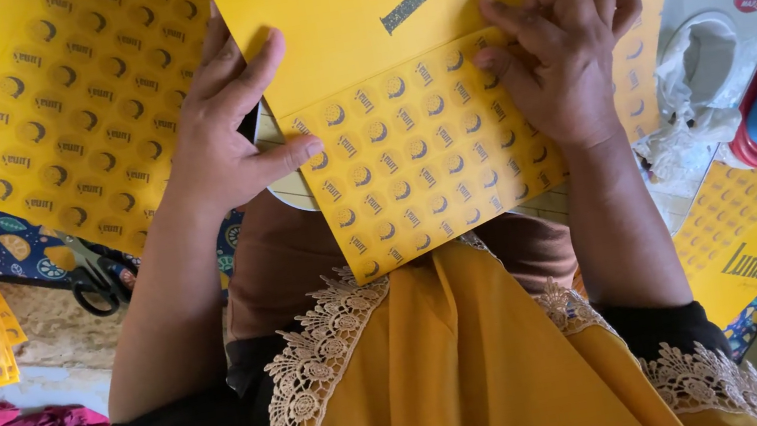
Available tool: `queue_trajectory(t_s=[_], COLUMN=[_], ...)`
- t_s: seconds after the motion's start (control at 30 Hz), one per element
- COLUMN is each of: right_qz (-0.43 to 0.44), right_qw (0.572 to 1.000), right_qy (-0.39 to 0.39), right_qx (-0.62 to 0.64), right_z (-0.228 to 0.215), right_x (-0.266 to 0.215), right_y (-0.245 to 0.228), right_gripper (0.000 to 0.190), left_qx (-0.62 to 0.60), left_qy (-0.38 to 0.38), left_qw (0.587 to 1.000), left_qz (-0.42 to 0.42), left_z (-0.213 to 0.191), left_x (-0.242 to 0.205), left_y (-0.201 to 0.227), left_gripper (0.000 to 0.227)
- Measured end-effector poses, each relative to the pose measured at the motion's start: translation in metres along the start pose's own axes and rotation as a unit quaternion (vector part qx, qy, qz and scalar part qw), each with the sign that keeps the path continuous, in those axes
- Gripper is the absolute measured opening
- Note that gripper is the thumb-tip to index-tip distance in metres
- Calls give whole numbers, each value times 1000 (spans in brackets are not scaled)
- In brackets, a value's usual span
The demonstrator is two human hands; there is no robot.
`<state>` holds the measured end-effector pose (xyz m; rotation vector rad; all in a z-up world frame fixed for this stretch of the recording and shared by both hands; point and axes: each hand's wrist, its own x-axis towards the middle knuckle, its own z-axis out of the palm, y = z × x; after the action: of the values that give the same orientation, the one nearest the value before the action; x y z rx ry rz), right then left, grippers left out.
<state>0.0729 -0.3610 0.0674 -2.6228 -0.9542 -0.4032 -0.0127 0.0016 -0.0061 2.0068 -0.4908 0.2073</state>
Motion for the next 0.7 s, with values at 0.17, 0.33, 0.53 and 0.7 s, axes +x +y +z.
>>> queue_trajectory(t_s=[0.17,0.33,0.53,0.7], right_qz=[-5,-3,-8,-4], right_qw=[999,999,999,999], right_qy=[30,27,17,13], right_qx=[29,41,33,38], right_z=[2,3,3,2], right_x=[2,3,-1,0], right_y=[1,1,5,5], right_gripper=[34,30,32,33], left_qx=[4,-5,-11,4], left_qy=[3,4,-1,-10], left_qw=[1000,1000,1000,1000], left_qz=[17,18,21,7], left_z=[1,2,4,4], left_x=[3,2,-1,-1], left_y=[-2,-4,-8,-7], left_gripper=[84,83,84,85])
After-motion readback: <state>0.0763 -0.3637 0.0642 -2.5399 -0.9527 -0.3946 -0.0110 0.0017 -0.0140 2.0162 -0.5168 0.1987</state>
